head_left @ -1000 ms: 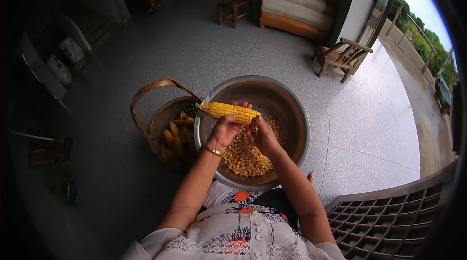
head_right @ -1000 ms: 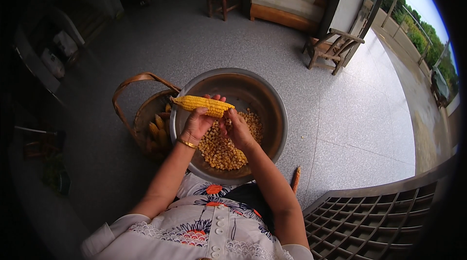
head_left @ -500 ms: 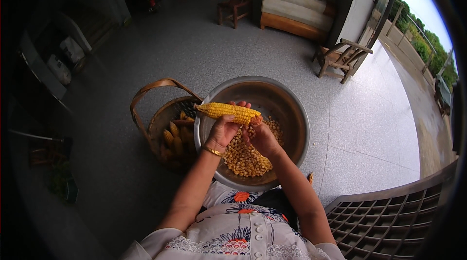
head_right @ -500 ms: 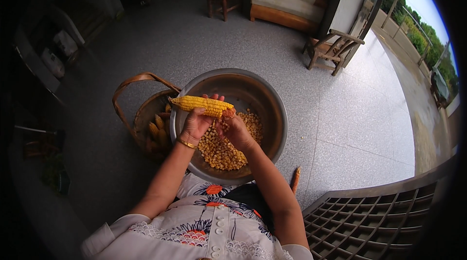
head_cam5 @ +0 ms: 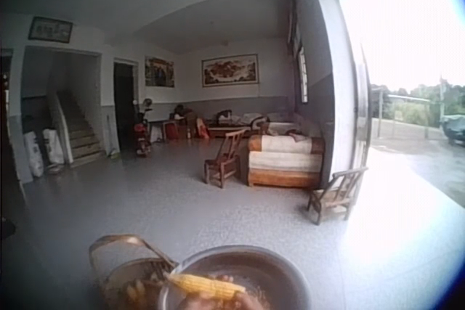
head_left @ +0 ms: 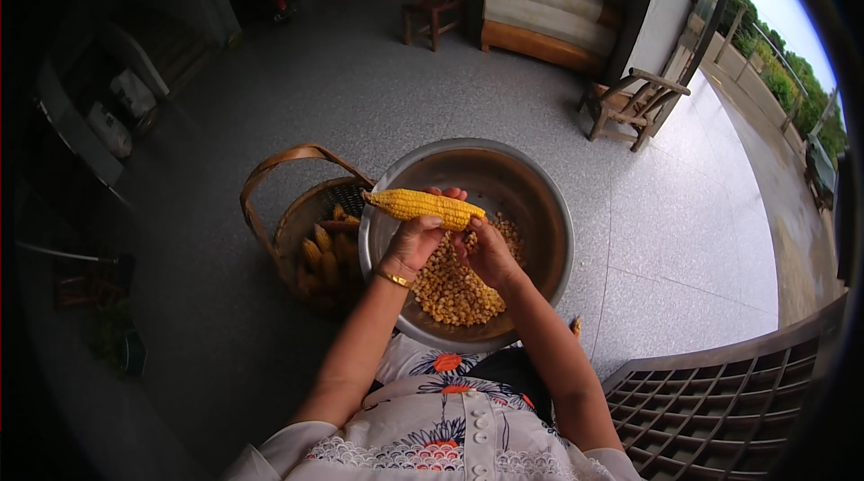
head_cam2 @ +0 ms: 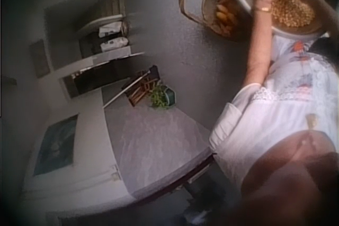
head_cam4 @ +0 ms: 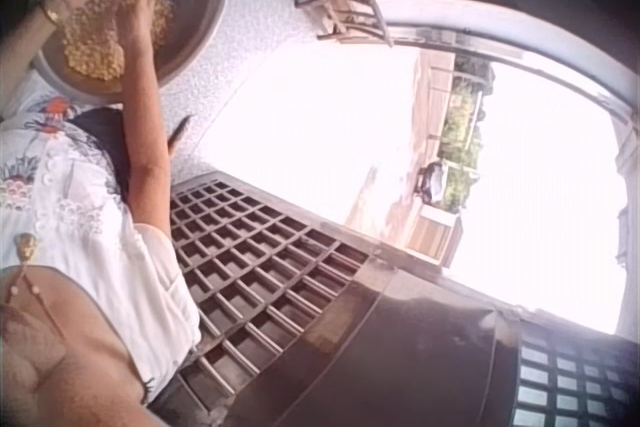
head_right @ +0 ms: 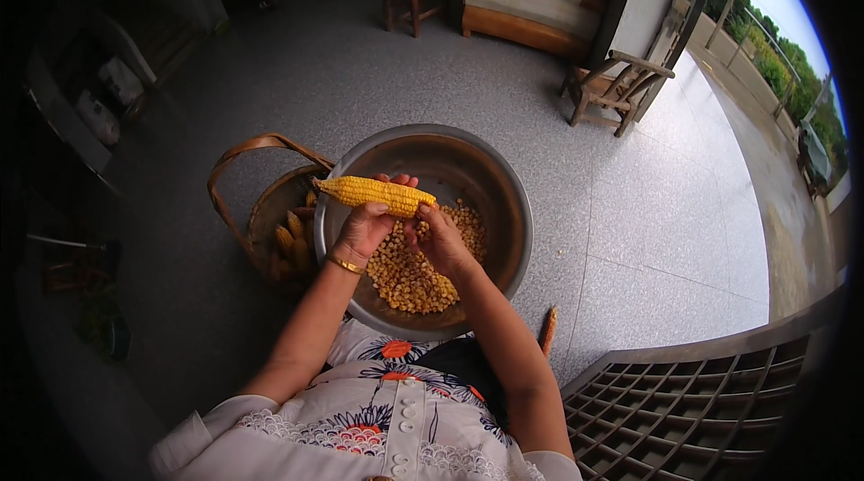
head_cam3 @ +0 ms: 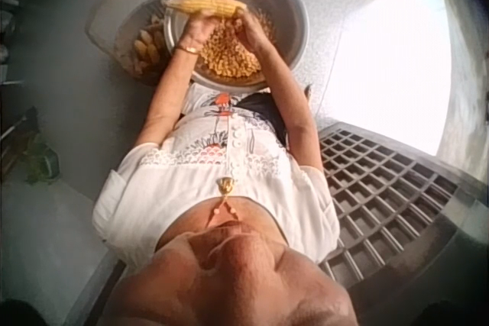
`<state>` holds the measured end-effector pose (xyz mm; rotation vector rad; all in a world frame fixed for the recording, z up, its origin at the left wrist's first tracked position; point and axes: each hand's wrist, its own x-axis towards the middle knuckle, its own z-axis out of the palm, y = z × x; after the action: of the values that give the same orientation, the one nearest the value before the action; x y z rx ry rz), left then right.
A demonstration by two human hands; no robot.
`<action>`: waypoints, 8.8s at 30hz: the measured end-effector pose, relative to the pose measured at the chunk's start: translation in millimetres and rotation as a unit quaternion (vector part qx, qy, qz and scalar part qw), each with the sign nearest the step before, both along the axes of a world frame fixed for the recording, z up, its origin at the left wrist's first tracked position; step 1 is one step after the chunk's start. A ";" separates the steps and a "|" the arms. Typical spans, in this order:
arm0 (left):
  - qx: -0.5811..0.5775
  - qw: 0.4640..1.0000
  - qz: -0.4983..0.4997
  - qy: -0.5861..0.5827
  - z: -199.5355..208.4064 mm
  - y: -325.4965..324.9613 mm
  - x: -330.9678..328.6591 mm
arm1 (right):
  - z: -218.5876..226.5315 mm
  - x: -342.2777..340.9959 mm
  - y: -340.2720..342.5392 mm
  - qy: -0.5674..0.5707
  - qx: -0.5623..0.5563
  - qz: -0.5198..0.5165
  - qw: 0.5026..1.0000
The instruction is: The person shells corn by stripping kernels off corn cobs into a metal bowl by hand.
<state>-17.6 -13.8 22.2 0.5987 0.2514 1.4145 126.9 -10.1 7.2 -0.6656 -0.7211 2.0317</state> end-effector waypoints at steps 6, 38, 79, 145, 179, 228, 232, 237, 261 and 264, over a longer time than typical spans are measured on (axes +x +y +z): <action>-0.012 0.999 0.000 -0.037 -2.2 1.0 -0.2 | -15.7 3.7 4.9 -0.034 0.130 0.087 0.987; -0.070 0.996 0.050 -0.022 -15.4 7.6 -4.9 | -2.9 7.2 4.0 0.031 0.095 0.054 0.994; -0.065 0.996 0.056 0.001 -6.6 4.3 -0.6 | -6.4 1.8 6.7 -0.024 0.106 -0.021 0.994; 0.050 0.998 -0.007 0.036 7.7 -0.2 0.0 | -1.8 13.0 8.8 0.248 -0.074 0.055 0.964; -0.003 0.999 0.004 -0.051 -1.1 1.1 -3.8 | 8.4 8.5 5.2 0.083 0.076 0.005 0.994; -0.062 0.996 0.061 0.016 -3.1 3.3 -1.8 | 8.1 4.9 5.0 0.020 0.155 -0.025 0.987; -0.039 0.995 0.062 0.065 -6.5 5.2 -0.4 | -0.9 8.7 7.8 0.046 0.075 -0.031 0.996; -0.053 0.996 0.057 0.041 -1.7 3.8 0.6 | 1.1 7.2 6.7 0.009 0.132 -0.036 0.991; -0.012 0.999 0.037 0.006 -3.6 3.0 -1.3 | 5.3 10.6 6.9 0.063 0.101 -0.003 0.993; -0.011 0.999 0.039 0.002 -2.5 2.1 -1.8 | 6.7 11.0 6.6 0.079 0.112 0.010 0.990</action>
<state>-19.4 -11.7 19.7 0.5790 0.2965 1.4846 137.9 -3.5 14.0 -0.3647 -0.8491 1.9580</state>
